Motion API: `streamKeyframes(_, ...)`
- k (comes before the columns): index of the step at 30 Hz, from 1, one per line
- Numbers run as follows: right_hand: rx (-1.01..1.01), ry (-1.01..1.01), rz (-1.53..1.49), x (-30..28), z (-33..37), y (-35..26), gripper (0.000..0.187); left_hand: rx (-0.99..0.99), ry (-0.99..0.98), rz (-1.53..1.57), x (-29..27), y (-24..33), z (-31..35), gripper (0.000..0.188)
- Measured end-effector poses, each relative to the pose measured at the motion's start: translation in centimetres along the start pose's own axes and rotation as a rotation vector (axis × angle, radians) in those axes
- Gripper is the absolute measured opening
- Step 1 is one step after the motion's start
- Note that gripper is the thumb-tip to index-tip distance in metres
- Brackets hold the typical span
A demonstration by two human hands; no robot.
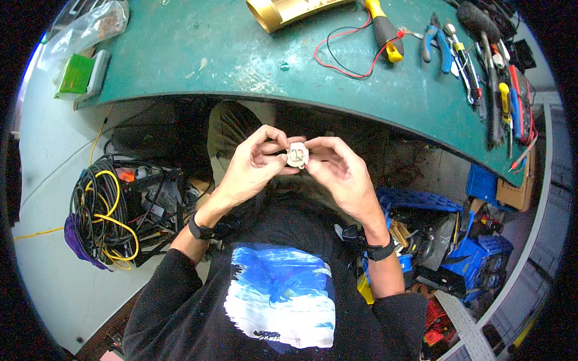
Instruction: The recorder is disassembling a cylindrical mechanical part using a screwdriver and hands.
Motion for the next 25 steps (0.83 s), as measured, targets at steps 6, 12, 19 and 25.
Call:
streamKeyframes(6, 0.071, -0.012, -0.134, -0.1, -0.4, 1.1, 0.033, 0.006, -0.009, -0.194, 0.4, 0.5, 0.3, 0.028)
streamKeyframes(12, 0.095, 0.034, -0.186, -0.8, -0.9, 2.3, 0.028, 0.336, 0.033, -0.404, 0.2, 1.9, 0.2, 0.024)
streamKeyframes(19, 0.173, -0.014, -0.335, -0.2, -0.3, 2.9, 0.032, 0.626, 0.046, -0.603, 0.8, 3.5, 0.9, 0.026)
streamKeyframes(25, 0.213, -0.069, -0.422, -0.1, -0.1, 3.2, 0.037, 0.562, 0.025, -0.619, 0.7, 3.6, 0.8, 0.022)
Point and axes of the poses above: each hand's wrist, its own z-axis away from the middle knuckle, its own x-axis out of the palm, y = z × x, the point moved 6 cm from there along -z, towards the middle knuckle, and after that the axes turned 13 degrees about y, right-handed, at the moved point
